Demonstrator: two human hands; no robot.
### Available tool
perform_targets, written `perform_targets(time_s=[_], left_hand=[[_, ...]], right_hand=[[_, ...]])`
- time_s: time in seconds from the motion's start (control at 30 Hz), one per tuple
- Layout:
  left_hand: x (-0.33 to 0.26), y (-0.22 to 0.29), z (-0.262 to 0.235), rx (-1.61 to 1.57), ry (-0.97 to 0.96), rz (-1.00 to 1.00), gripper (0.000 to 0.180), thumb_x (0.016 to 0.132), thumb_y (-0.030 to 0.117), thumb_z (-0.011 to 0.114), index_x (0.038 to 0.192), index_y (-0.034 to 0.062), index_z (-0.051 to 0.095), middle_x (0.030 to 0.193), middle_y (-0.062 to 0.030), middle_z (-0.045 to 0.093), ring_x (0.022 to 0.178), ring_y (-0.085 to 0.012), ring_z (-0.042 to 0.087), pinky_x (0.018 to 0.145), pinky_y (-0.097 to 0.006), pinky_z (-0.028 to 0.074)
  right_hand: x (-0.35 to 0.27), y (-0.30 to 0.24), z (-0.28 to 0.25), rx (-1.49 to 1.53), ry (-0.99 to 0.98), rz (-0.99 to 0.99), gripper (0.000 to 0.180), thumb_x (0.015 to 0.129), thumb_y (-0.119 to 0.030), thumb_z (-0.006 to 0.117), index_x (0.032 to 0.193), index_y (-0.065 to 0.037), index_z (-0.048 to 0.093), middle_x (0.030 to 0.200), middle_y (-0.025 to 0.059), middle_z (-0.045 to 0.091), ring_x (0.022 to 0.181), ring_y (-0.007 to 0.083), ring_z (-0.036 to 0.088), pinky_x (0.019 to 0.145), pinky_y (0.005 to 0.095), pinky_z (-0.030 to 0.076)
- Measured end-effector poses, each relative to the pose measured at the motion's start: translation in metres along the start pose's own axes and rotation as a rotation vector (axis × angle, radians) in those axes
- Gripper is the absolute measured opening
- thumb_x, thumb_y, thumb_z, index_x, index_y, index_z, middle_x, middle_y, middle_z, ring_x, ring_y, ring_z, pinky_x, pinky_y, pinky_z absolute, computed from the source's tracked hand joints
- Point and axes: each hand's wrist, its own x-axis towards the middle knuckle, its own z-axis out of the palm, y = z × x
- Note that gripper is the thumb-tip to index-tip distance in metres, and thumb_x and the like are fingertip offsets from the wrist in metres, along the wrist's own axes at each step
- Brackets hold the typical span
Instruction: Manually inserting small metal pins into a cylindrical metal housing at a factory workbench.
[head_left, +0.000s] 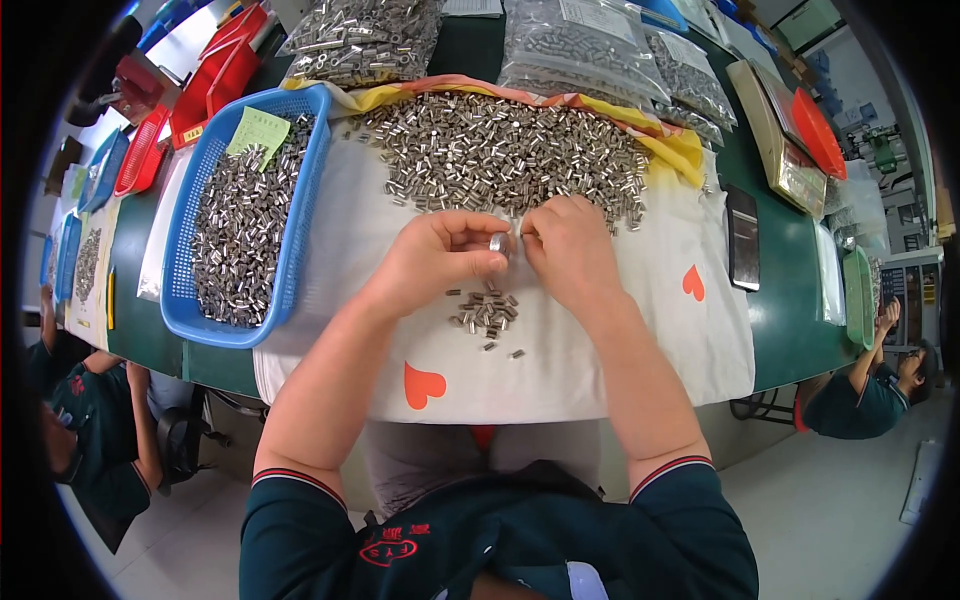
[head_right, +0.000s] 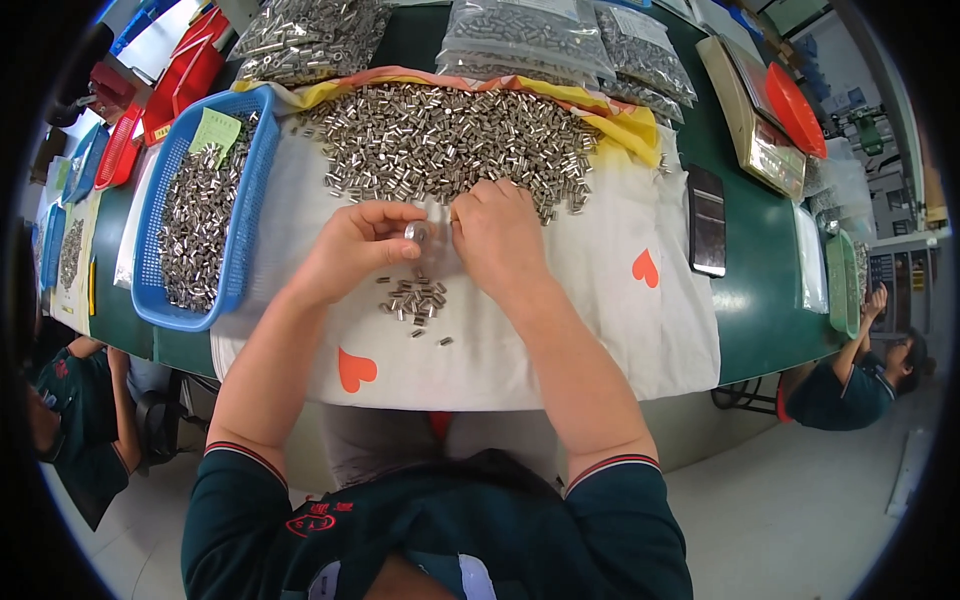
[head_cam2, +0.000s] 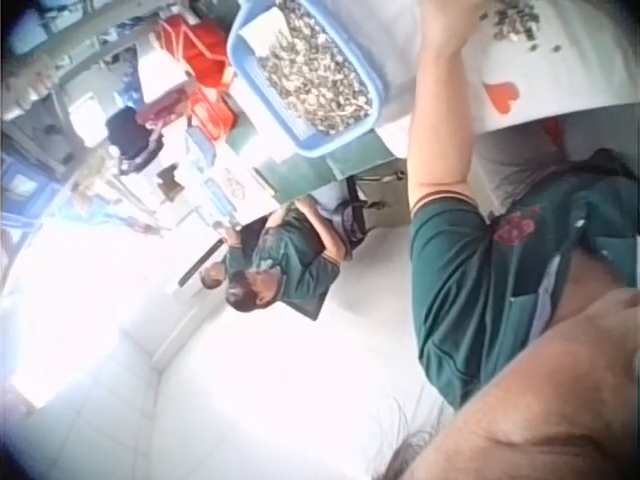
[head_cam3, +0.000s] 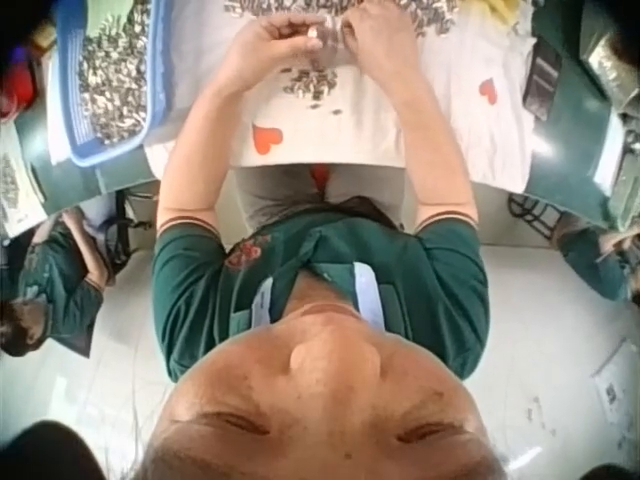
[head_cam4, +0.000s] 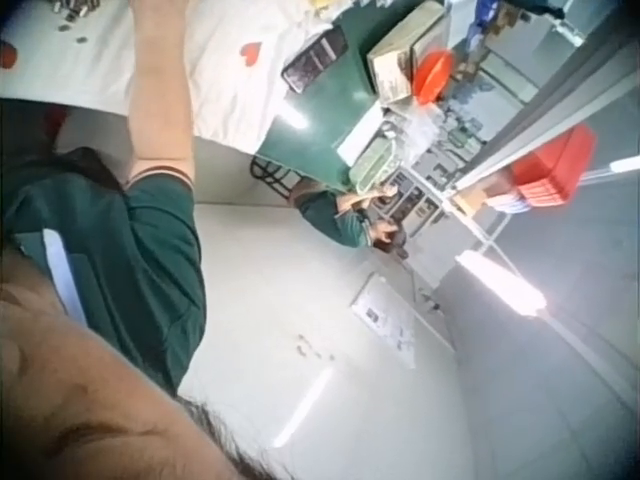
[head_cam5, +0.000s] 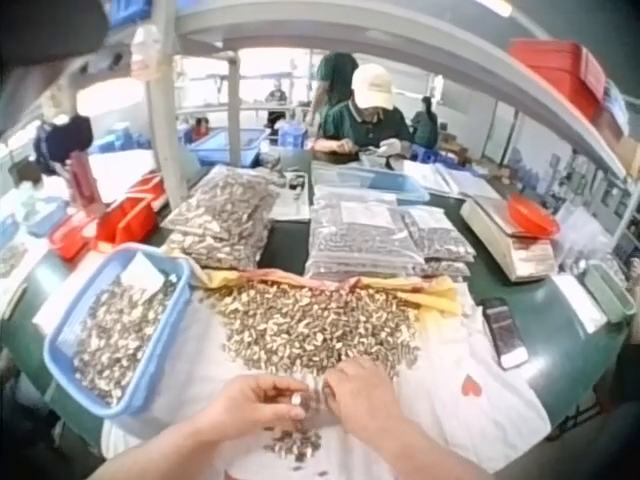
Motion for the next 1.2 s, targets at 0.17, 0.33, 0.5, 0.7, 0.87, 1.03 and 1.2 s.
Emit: perform_targets(time_s=[0.17,0.33,0.5,0.7,0.87,1.03,1.2], left_hand=[[0.002,-0.003,-0.002,-0.055,0.068,0.044,0.032,0.076,0.0,0.062,0.106,-0.0033,0.054,0.09,-0.0052,0.061,0.08,-0.0087,0.057,0.071,-0.021,0.047],[0.0,-0.002,-0.002,-0.013,0.057,0.017,0.033,0.076,0.002,0.063,0.107,-0.0032,0.054,0.088,-0.0045,0.061,0.079,-0.0084,0.057,0.071,-0.021,0.047],[0.001,-0.003,-0.001,-0.023,0.058,0.027,0.036,0.075,0.003,0.065,0.108,-0.0033,0.054,0.086,-0.0037,0.061,0.077,-0.0069,0.056,0.069,-0.02,0.046],[0.002,-0.009,0.0,0.151,0.109,0.045,0.035,0.072,0.006,0.069,0.105,-0.0031,0.058,0.084,-0.0032,0.062,0.074,-0.0064,0.056,0.066,-0.02,0.047],[0.0,-0.005,0.002,0.111,0.113,0.054,0.035,0.072,0.004,0.069,0.104,-0.0027,0.058,0.084,-0.0026,0.062,0.074,-0.0064,0.056,0.066,-0.02,0.046],[-0.002,-0.003,0.002,0.052,0.03,0.011,0.034,0.071,0.003,0.069,0.103,-0.0029,0.058,0.086,-0.0024,0.062,0.076,-0.007,0.056,0.068,-0.02,0.046],[-0.007,0.005,0.008,0.304,-0.087,-0.073,0.034,0.068,0.009,0.073,0.1,0.0027,0.062,0.081,-0.0019,0.062,0.077,-0.0062,0.055,0.068,-0.021,0.046]], right_hand=[[-0.003,-0.002,-0.013,0.178,-0.041,-0.021,0.007,0.066,-0.007,0.062,0.072,-0.005,0.058,0.074,0.0063,0.056,0.075,0.0215,0.054,0.069,0.0344,0.044],[-0.002,-0.012,-0.026,0.906,-0.14,0.284,0.006,0.07,-0.004,0.06,0.075,-0.002,0.058,0.074,0.0071,0.059,0.065,0.0156,0.058,0.061,0.0244,0.046],[-0.004,-0.017,-0.022,0.803,-0.071,0.222,0.006,0.068,-0.003,0.059,0.074,-0.003,0.058,0.071,0.0072,0.058,0.065,0.0166,0.058,0.06,0.0253,0.046],[-0.007,-0.023,-0.016,0.48,0.03,0.066,0.006,0.067,-0.005,0.06,0.072,-0.003,0.056,0.069,0.0085,0.057,0.064,0.0234,0.055,0.057,0.0318,0.045],[-0.007,-0.018,-0.019,0.594,0.014,0.107,0.007,0.069,-0.006,0.061,0.073,-0.003,0.057,0.068,0.0074,0.057,0.062,0.0211,0.054,0.057,0.0311,0.044],[-0.004,-0.012,-0.026,0.838,-0.179,0.301,0.011,0.071,-0.009,0.064,0.079,-0.002,0.06,0.068,0.0036,0.058,0.06,0.01,0.052,0.057,0.0242,0.043],[-0.002,0.013,-0.034,0.75,-0.109,0.396,0.009,0.072,-0.007,0.062,0.079,-0.002,0.06,0.068,0.0012,0.057,0.061,0.0073,0.049,0.056,0.0225,0.041]])
